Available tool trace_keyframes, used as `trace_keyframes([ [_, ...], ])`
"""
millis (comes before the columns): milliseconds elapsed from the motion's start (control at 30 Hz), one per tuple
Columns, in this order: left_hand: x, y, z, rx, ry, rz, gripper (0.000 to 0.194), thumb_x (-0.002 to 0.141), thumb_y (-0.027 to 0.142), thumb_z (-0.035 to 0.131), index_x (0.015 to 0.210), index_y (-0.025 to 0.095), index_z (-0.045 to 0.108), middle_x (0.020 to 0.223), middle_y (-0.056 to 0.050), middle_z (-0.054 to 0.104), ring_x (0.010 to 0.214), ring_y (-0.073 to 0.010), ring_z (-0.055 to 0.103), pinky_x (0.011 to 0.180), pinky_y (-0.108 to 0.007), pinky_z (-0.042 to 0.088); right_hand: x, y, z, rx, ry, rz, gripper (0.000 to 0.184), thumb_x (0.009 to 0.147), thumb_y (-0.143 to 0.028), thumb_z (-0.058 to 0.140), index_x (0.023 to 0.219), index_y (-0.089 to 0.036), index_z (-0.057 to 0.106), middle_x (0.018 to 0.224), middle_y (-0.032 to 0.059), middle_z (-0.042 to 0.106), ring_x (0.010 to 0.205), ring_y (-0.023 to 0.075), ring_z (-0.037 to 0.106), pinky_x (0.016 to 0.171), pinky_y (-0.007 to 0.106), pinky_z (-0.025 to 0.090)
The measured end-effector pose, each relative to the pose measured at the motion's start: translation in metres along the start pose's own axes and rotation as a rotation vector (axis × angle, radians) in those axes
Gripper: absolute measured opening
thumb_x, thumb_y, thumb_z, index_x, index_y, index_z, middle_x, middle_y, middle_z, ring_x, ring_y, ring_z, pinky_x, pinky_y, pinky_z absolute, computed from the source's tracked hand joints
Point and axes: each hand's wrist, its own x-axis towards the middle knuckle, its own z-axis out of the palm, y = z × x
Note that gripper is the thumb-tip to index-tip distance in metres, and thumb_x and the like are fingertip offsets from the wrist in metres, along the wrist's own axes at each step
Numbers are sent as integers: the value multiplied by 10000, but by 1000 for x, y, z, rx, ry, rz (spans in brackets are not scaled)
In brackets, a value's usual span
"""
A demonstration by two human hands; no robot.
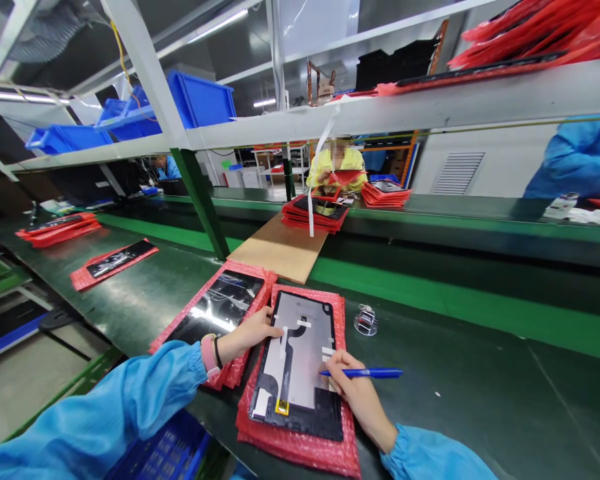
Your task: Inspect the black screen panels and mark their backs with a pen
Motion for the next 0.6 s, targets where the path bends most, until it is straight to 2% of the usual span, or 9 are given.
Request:
trace_keyframes([
  [133, 0, -5, 4, -76, -5, -17, 350, 608, 19, 662, 814, 189, 436, 619, 19, 620, 564, -174, 614, 594, -317, 490, -1, -2, 0, 4, -4, 10, 420, 765, -585, 636, 678, -208, 473, 460, -95, 368, 427, 70, 250, 453, 231, 170],
  [267, -5, -8, 11, -191, 13, 66, 391, 590, -28, 610, 852, 195, 423, 764, -1, 632, 721, -181, 650, 688, -320, 513, -3, -5, 0, 13, -3, 12, 387, 745, -547, 679, 683, -199, 520, 470, -82, 417, 418, 67, 289, 436, 228, 174],
  [400, -13, -6, 17, -284, -4, 151, 465, 564, -38, 618, 917, 199, 431, 883, -24, 655, 869, -200, 657, 781, -325, 511, -4, -12, -1, 62, -9, -25, 326, 739, -493, 710, 746, -188, 593, 514, -56, 497, 459, 80, 387, 466, 230, 272],
  [533, -20, -3, 17, -347, -36, 177, 514, 574, 29, 639, 1016, 193, 434, 878, -40, 684, 838, -227, 680, 759, -354, 523, -2, -26, -12, 128, 36, -84, 349, 813, -530, 606, 908, -195, 631, 701, 15, 657, 552, 121, 519, 558, 271, 414],
  [600, -22, 0, 16, -364, -40, 207, 537, 582, 55, 639, 1061, 189, 439, 875, -40, 693, 829, -233, 686, 729, -343, 525, 1, -35, -22, 143, 94, -118, 384, 861, -556, 519, 992, -209, 618, 699, 18, 678, 542, 125, 535, 561, 274, 435],
])
